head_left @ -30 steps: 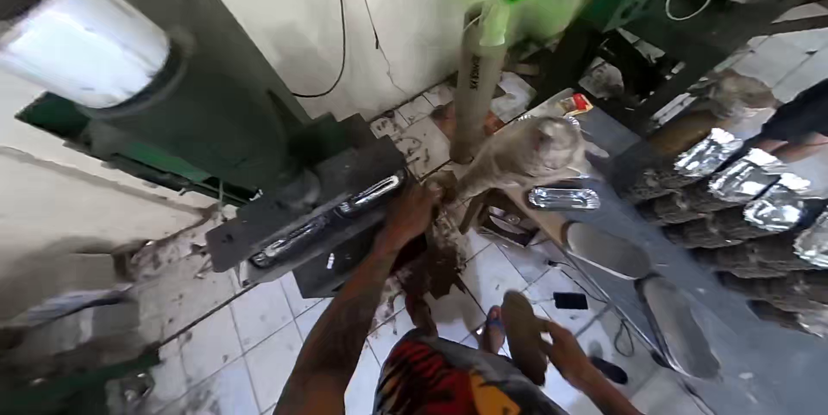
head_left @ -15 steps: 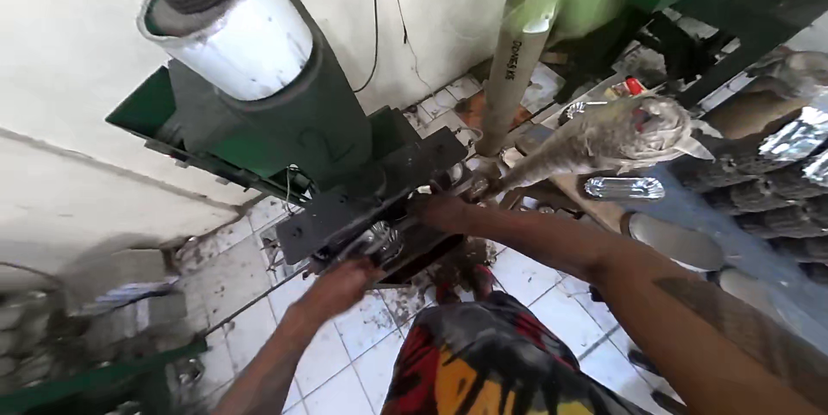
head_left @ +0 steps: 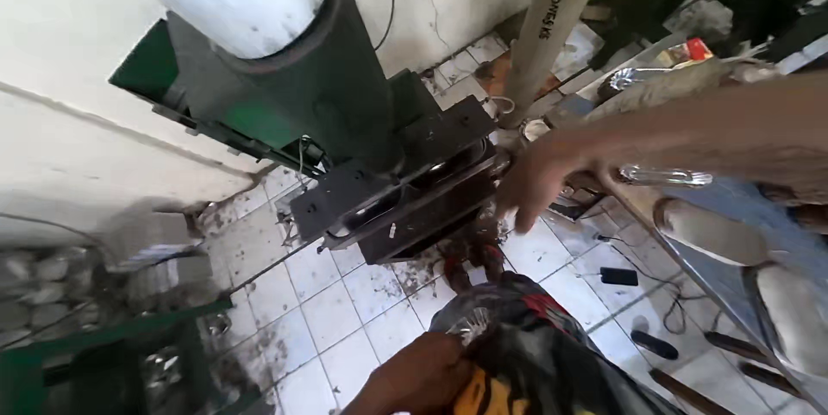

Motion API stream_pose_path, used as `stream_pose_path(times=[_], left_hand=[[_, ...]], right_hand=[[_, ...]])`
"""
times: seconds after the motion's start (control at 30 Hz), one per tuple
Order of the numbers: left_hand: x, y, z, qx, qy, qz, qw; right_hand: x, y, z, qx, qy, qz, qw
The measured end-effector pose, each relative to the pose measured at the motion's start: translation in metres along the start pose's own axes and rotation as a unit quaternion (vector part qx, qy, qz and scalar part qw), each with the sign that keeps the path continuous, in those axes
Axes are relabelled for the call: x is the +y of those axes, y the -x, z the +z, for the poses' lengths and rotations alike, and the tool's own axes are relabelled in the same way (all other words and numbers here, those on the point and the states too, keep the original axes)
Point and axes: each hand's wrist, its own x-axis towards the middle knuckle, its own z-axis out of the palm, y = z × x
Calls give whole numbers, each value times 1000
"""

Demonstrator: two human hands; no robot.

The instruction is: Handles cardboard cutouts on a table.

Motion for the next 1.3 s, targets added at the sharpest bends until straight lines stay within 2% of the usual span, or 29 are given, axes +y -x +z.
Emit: stream_pose_path(times=[0.07,0.13,0.2,0.27,0.33,0.4,0.47,0.57,0.63,0.67,0.73,0.8,0.87,0.93,1.0,1.2,1.23,1.3], left_hand=[[-17,-29,-10,-100,70,77,990],[-32,-65,-1,-179,186,120,959],[-23,-100,13,-210,233,123,942],[0,-129,15,-190,216,106,952],[30,-161,2,-120,167,68,976],[64,-207,-17,-30,85,40,995],[107,-266,-37,5,-44,23,999],[164,-375,-51,4,-243,17,970],[184,-446,-56,-7,-354,68,933],[194,-478,-61,-41,-404,85,910],[211,-529,-71,-97,-476,115,866],[213,-561,-78,-121,-501,111,850],[208,-576,-80,-138,-517,69,842],[205,-577,-79,-134,-507,31,851],[199,-578,-78,-121,-483,30,867],[194,-575,-78,-137,-391,91,905],[194,-576,-79,-136,-385,90,908],[190,-578,-81,-125,-385,83,911]], right_hand=[[48,56,-21,157,-126,76,977],[99,96,-28,310,-184,134,923],[118,124,-5,376,-227,143,887],[107,139,44,396,-226,127,881],[76,158,124,372,-265,169,873],[86,146,245,393,-298,142,858],[106,123,360,359,-351,164,849],[120,75,488,326,-413,300,796],[126,45,543,323,-437,357,760],[129,33,562,330,-437,369,751],[141,23,577,319,-447,373,748],[150,22,581,298,-465,363,750],[155,12,596,305,-474,356,745],[162,3,615,311,-481,356,739],[169,1,623,324,-488,351,731],[140,29,572,332,-481,365,725],[136,35,564,343,-490,369,711],[122,52,542,411,-527,354,654]])
